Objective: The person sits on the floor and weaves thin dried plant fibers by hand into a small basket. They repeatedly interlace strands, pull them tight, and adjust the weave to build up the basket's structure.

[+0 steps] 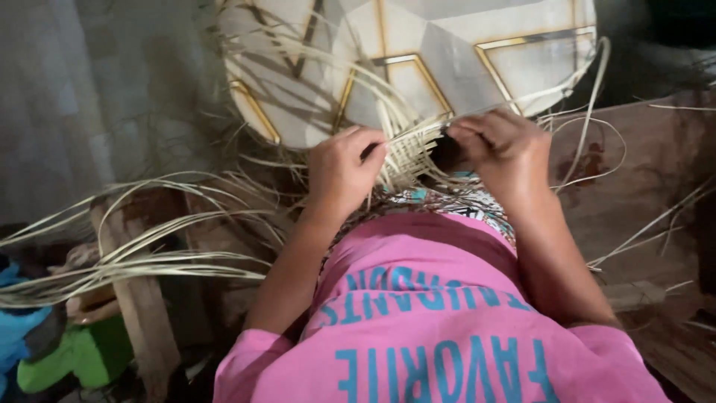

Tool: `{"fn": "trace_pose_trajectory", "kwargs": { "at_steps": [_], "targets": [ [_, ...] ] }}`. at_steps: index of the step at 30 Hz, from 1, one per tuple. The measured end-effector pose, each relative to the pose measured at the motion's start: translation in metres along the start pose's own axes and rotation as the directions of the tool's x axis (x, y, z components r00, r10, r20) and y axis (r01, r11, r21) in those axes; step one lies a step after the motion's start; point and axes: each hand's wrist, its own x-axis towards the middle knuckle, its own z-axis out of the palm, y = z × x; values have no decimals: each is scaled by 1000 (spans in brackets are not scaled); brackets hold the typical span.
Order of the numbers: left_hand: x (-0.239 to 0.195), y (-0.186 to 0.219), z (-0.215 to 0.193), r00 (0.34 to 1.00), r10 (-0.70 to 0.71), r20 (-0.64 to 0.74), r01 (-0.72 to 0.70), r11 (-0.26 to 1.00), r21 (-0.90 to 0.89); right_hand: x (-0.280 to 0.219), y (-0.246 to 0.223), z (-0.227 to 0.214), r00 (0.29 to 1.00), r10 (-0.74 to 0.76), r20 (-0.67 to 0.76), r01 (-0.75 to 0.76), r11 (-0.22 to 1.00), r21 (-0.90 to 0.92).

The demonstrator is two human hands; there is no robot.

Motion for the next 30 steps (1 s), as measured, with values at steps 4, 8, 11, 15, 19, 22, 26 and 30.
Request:
{"fn": "trace_pose_trajectory", "kwargs": {
  "at_steps": [4, 8, 11, 15, 19, 22, 26, 30],
  "targets": [
    [7, -11, 7, 1000, 19, 2, -19, 997, 71, 14, -10, 25, 970, -240, 47, 242, 969, -43],
    [10, -11, 7, 982, -149, 115, 146, 989, 34, 17, 6, 52, 915, -401, 35, 401, 916, 6],
    [11, -9, 5, 945, -276, 175, 289, 956, -50, 17, 12, 59, 906, -421, 36, 420, 907, 33],
    [11, -6, 1, 905, -363, 223, 390, 916, -92, 20, -11, 48, 901, -431, 48, 431, 902, 8],
    [11, -1, -1, 882, -399, 249, 432, 897, -92, 16, -7, 50, 868, -497, 9, 497, 867, 34],
    [11, 1, 0, 881, -409, 237, 440, 893, -95, 15, -2, 53, 876, -482, 17, 481, 876, 11],
    [11, 10, -3, 867, -433, 245, 477, 864, -161, 15, 2, 57, 877, -479, 21, 477, 877, 63],
    [-1, -11, 23, 958, -261, 119, 274, 955, -112, 19, -17, 48, 950, -304, 76, 271, 919, 288]
  ]
}}
